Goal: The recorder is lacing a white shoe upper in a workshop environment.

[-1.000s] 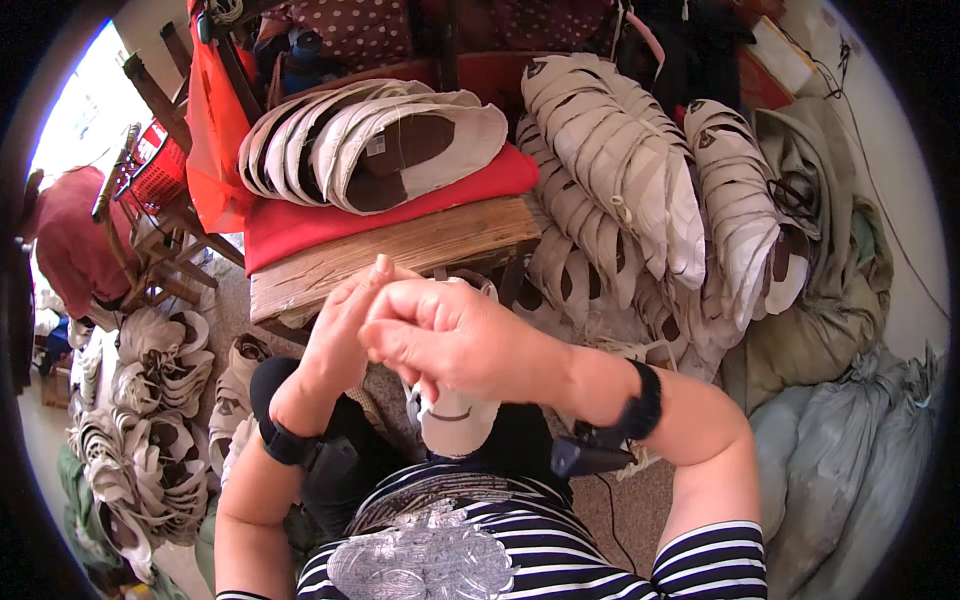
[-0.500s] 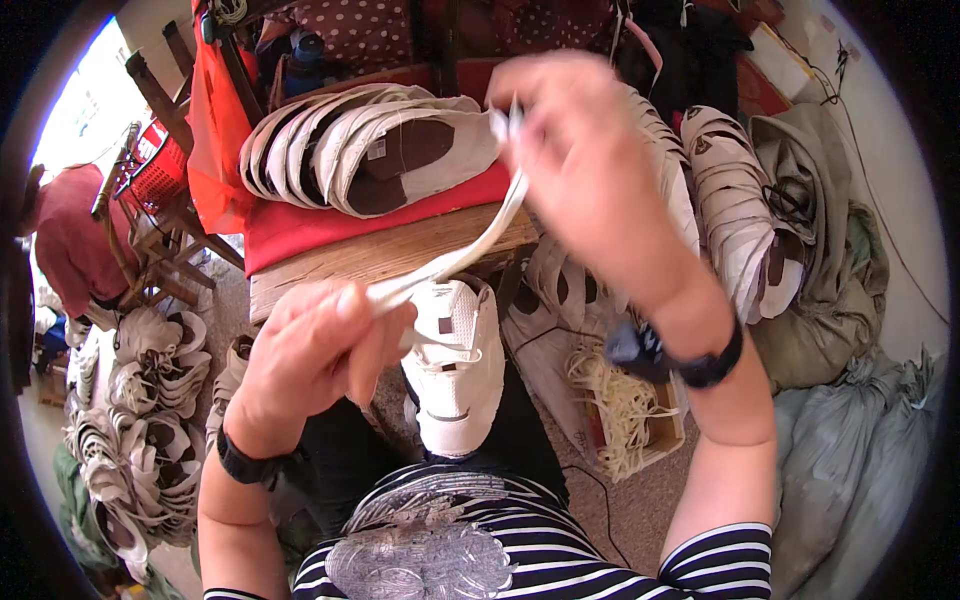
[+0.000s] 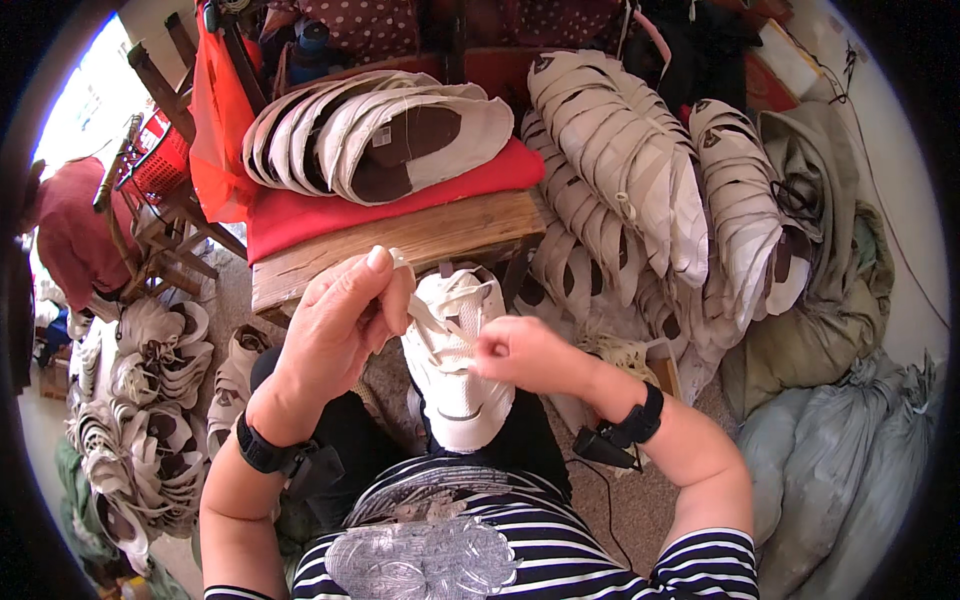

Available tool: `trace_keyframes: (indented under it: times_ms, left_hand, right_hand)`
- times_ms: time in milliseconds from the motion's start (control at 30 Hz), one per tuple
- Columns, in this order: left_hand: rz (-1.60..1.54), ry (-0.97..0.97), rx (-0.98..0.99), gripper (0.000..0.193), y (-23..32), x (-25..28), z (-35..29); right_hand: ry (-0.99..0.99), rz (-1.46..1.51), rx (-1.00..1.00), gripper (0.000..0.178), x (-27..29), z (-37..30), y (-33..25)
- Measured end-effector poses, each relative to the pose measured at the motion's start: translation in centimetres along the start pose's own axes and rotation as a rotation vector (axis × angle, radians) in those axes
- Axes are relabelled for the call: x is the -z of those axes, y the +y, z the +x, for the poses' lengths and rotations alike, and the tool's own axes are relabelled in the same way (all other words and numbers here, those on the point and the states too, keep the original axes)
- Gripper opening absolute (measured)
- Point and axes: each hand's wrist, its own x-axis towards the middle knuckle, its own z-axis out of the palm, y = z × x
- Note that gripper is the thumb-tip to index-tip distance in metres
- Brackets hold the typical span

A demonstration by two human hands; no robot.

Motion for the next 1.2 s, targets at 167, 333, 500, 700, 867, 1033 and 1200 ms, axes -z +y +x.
trace_keyframes:
  times_ms: [167,333,500,700,867,1033,1200]
  left_hand:
    - [-0.048,0.026,-0.006,0.056,2.0,-1.4,-0.9]
    - [-0.079,-0.153,0.060,0.050,4.2,-3.7,-2.5]
    - [-0.109,0.227,-0.077,0.036,1.7,-1.0,-2.2]
    - [-0.583,0.428,-0.244,0.020,-1.1,8.4,-3.7]
    - [-0.800,0.721,-0.105,0.017,-4.7,17.0,-7.5]
    - [-0.809,0.750,-0.079,0.016,-7.4,22.1,-10.8]
    - [-0.852,0.864,-0.170,0.016,-6.8,26.6,-12.1]
  right_hand:
    - [0.413,-0.169,0.093,0.021,-0.2,0.6,-1.1]
    - [-0.093,0.525,0.230,0.028,0.7,2.7,-3.1]
    - [-0.002,0.846,0.077,0.015,0.2,4.1,-3.3]
    - [0.230,1.303,0.081,0.016,3.5,2.3,-0.2]
    - [0.369,1.243,-0.166,0.017,4.8,-1.6,0.5]
    - [0.541,1.304,-0.181,0.016,6.7,-4.3,1.9]
    - [0.801,1.344,0.005,0.030,14.5,-9.8,5.1]
